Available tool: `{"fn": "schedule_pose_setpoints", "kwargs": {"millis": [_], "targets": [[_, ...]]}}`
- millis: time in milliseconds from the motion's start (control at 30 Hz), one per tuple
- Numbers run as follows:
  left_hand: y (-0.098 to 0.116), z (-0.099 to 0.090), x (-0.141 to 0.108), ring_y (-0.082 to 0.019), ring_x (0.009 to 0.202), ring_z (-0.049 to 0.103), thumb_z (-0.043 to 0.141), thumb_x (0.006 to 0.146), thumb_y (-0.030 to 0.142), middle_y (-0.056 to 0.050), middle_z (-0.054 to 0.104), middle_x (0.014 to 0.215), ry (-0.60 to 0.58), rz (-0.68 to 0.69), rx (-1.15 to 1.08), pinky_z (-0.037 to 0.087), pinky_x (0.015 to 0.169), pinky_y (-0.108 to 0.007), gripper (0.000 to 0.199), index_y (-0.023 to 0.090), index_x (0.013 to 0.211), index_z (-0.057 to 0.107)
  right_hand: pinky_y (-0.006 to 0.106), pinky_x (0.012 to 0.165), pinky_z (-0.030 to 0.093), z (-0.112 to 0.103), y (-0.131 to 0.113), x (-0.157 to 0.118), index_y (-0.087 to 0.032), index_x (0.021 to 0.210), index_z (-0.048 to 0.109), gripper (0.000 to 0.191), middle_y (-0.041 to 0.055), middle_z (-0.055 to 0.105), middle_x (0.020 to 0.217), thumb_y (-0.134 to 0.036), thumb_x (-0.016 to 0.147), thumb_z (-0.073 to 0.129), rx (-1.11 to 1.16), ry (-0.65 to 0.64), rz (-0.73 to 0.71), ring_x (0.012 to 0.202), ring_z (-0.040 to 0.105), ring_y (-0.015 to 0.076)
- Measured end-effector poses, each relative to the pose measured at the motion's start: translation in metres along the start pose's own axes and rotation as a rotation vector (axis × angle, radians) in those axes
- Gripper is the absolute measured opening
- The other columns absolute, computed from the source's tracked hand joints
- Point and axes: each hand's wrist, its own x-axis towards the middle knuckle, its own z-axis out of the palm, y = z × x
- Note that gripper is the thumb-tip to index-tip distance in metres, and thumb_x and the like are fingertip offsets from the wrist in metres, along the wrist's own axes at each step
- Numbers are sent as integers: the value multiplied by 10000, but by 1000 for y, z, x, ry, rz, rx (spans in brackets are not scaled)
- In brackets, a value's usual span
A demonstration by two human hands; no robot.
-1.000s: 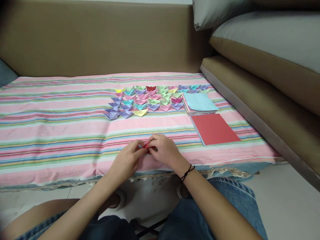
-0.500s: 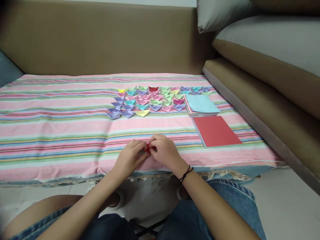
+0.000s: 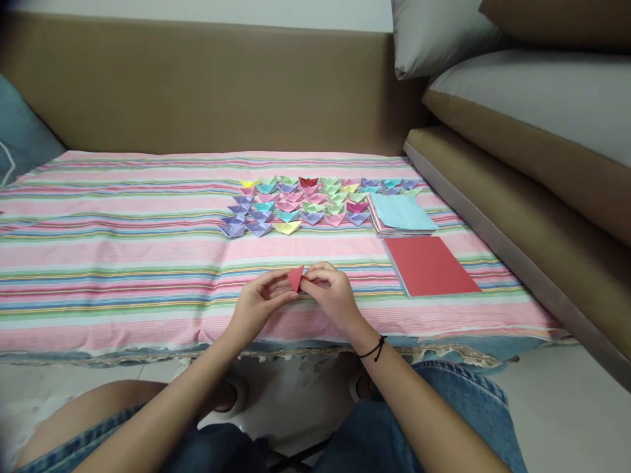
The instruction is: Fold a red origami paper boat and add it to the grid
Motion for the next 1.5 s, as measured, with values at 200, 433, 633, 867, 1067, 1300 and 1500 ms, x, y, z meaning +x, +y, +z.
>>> {"fn": "schedule_pose_setpoints", "kwargs": {"millis": [200, 433, 633, 867, 1067, 1300, 1500], "targets": [[2, -3, -2, -234, 965, 659, 703, 703, 257, -43, 702, 1039, -134, 47, 202, 512, 912, -387, 360, 177, 1050, 647, 270, 600, 432, -7, -9, 0, -185, 660, 657, 110, 24, 598, 721, -112, 709, 592, -230, -160, -135, 676, 547, 152], [6, -4, -1, -244, 988, 649, 685, 724, 266, -47, 692, 1080, -171, 60, 274, 499, 916, -370, 394, 205, 1110, 637, 237, 570, 456, -7, -10, -4, -166, 784, 670, 144, 11, 679, 682, -105, 686, 584, -162, -120, -47, 644, 623, 159], [4, 2, 1, -248, 1006, 642, 731, 675, 238, -90, 706, 1026, -92, -69, -94, 497, 918, -388, 387, 150, 1041, 643, 269, 625, 538, -6, -10, -5, -176, 768, 705, 100, 35, 716, 746, -169, 696, 636, 20, -87, 34, 701, 676, 187], [6, 1, 1, -258, 978, 651, 771, 621, 245, -88, 727, 949, -16, -137, -178, 496, 901, -391, 393, 140, 984, 664, 337, 694, 563, -11, -14, -2, -186, 811, 742, 167, 61, 731, 841, -279, 678, 702, 52, -173, 103, 756, 687, 226], [11, 4, -1, -224, 944, 665, 753, 645, 211, -72, 725, 966, -73, -124, -173, 513, 866, -333, 367, 153, 997, 669, 284, 589, 514, -13, -17, -1, -167, 694, 739, 95, 58, 696, 712, -234, 693, 673, 1, -160, 37, 664, 652, 193], [12, 5, -2, -242, 954, 660, 791, 596, 235, -89, 724, 983, 80, -193, -177, 507, 875, -359, 439, 146, 1009, 673, 279, 584, 529, -12, -15, -2, -172, 655, 727, 50, 41, 714, 684, -217, 643, 709, 145, -40, 108, 631, 662, 187], [17, 7, -4, -230, 888, 679, 772, 623, 276, -75, 740, 911, 82, -173, -143, 510, 868, -356, 317, 140, 904, 718, 287, 626, 547, -10, -13, -3, -190, 686, 739, 47, 41, 734, 733, -221, 653, 724, 156, -6, 98, 676, 682, 199]]}}
